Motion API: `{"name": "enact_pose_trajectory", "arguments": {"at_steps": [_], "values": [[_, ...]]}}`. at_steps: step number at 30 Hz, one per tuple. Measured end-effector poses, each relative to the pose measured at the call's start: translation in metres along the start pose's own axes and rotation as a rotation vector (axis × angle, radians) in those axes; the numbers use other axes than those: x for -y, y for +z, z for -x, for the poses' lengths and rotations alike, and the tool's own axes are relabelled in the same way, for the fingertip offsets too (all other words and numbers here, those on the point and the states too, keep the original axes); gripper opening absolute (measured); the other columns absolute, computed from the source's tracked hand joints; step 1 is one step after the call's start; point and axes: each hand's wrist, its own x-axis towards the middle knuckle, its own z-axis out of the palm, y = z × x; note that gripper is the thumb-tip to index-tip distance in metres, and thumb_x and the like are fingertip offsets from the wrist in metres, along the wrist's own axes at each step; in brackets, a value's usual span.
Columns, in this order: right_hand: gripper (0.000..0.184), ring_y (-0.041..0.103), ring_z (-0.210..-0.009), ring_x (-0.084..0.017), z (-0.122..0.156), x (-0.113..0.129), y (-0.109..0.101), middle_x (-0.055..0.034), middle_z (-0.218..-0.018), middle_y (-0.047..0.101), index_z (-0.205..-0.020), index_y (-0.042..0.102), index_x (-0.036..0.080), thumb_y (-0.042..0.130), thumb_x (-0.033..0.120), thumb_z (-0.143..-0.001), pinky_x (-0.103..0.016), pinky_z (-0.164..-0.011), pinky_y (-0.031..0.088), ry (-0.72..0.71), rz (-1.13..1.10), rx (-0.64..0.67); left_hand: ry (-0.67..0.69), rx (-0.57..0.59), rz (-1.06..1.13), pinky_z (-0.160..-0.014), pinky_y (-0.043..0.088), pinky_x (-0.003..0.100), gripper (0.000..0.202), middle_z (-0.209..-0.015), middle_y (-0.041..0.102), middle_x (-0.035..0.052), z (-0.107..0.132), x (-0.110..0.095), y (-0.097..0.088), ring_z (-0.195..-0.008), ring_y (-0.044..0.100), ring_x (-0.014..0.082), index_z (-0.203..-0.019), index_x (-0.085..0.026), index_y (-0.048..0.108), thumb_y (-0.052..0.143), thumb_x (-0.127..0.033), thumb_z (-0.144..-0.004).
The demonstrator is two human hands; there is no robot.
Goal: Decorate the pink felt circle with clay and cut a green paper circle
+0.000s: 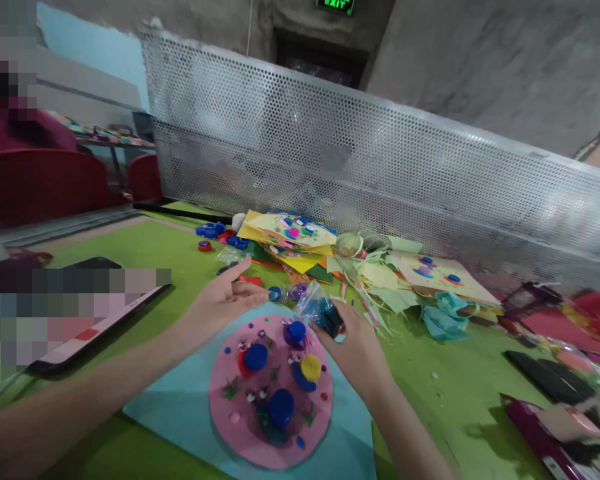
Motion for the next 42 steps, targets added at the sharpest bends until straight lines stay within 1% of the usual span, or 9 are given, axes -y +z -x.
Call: {"name": "enact_pose_trajectory", "arguments": {"at_steps": [4,8,13,16,24,29,32,38,42], "values": [[0.04,0.061,-0.066,-0.021,-0.0042,-0.0039,-0.002,-0.0091,-0.09,0.069,-0.107,0.062,0.016,0.057,0.042,-0.076,-0.033,-0.062,0.051,0.087,0.046,0.053,0.15,-0.004,-0.07,-0.079,0.042,0.033,0.099,-0.075,0.067,-0.0026,0.0017,0.0012,0.0014,-0.081,0.062,0.0195,-0.14,-0.015,0.023,0.079,-0.026,-0.058],[0.042,0.061,-0.069,-0.023,-0.004,-0.0029,-0.0032,-0.011,-0.094,0.069,-0.105,0.063,0.015,0.055,0.044,-0.076,-0.035,-0.064,0.05,0.102,0.052,0.054,0.238,-0.012,-0.228,-0.078,0.042,0.033,0.075,-0.074,0.071,-0.0019,0.0063,-0.0027,0.0024,-0.078,0.063,0.0191,-0.134,-0.019,0.037,0.072,-0.028,-0.068],[0.041,0.061,-0.065,-0.022,-0.0027,-0.003,-0.0034,-0.0105,-0.093,0.069,-0.102,0.064,0.015,0.053,0.044,-0.075,-0.034,-0.062,0.05,0.106,0.046,0.079,0.26,-0.037,-0.279,-0.082,0.043,0.032,0.054,-0.079,0.074,-0.0001,0.009,-0.005,0.0023,-0.09,0.065,0.0214,-0.127,-0.023,0.049,0.065,-0.028,-0.075],[0.039,0.061,-0.063,-0.021,-0.0029,-0.0041,-0.0033,-0.0089,-0.092,0.07,-0.101,0.064,0.018,0.053,0.043,-0.075,-0.034,-0.061,0.05,0.1,0.049,0.074,0.26,-0.053,-0.27,-0.081,0.044,0.033,0.052,-0.082,0.074,0.0019,0.0083,-0.0045,0.0015,-0.09,0.064,0.0221,-0.127,-0.023,0.05,0.063,-0.031,-0.077],[0.042,0.061,-0.062,-0.021,-0.0027,-0.0055,-0.0017,-0.0092,-0.094,0.071,-0.105,0.064,0.017,0.054,0.044,-0.075,-0.035,-0.061,0.051,0.083,0.092,0.065,0.202,-0.09,-0.153,-0.069,0.043,0.031,0.058,-0.074,0.073,0.001,0.006,-0.0066,0.0,-0.077,0.064,0.0212,-0.121,-0.023,0.055,0.074,-0.027,-0.066],[0.044,0.062,-0.064,-0.022,-0.0013,-0.0087,-0.0009,-0.0104,-0.098,0.071,-0.106,0.065,0.016,0.054,0.045,-0.074,-0.036,-0.063,0.051,0.099,0.11,0.07,0.166,-0.115,-0.073,-0.062,0.04,0.028,0.065,-0.068,0.067,-0.0038,0.003,-0.0021,-0.0016,-0.062,0.057,0.0148,-0.12,-0.023,0.054,0.079,-0.031,-0.06],[0.041,0.062,-0.064,-0.021,-0.002,-0.0086,-0.0007,-0.0084,-0.096,0.071,-0.105,0.065,0.019,0.055,0.043,-0.074,-0.035,-0.062,0.051,0.101,0.105,0.086,0.151,-0.103,-0.038,-0.057,0.039,0.027,0.061,-0.068,0.066,-0.0042,0.0023,-0.0011,-0.0015,-0.057,0.054,0.0128,-0.117,-0.023,0.055,0.078,-0.033,-0.061],[0.04,0.061,-0.064,-0.02,-0.0033,-0.004,-0.0027,-0.009,-0.097,0.07,-0.102,0.065,0.018,0.053,0.045,-0.076,-0.033,-0.062,0.05,0.101,0.078,0.118,0.121,-0.06,0.044,-0.067,0.045,0.03,0.045,-0.071,0.07,-0.0004,0.0017,-0.0027,0.0006,-0.075,0.065,0.0187,-0.117,-0.022,0.055,0.065,-0.034,-0.075],[0.036,0.061,-0.063,-0.02,-0.0024,-0.0026,-0.0043,-0.0071,-0.093,0.07,-0.1,0.066,0.021,0.053,0.043,-0.076,-0.032,-0.061,0.05,0.083,0.09,0.109,0.073,-0.055,0.095,-0.072,0.046,0.029,0.053,-0.072,0.071,-0.0016,-0.0009,-0.0015,0.0005,-0.077,0.067,0.017,-0.119,-0.021,0.053,0.071,-0.028,-0.069]]}}
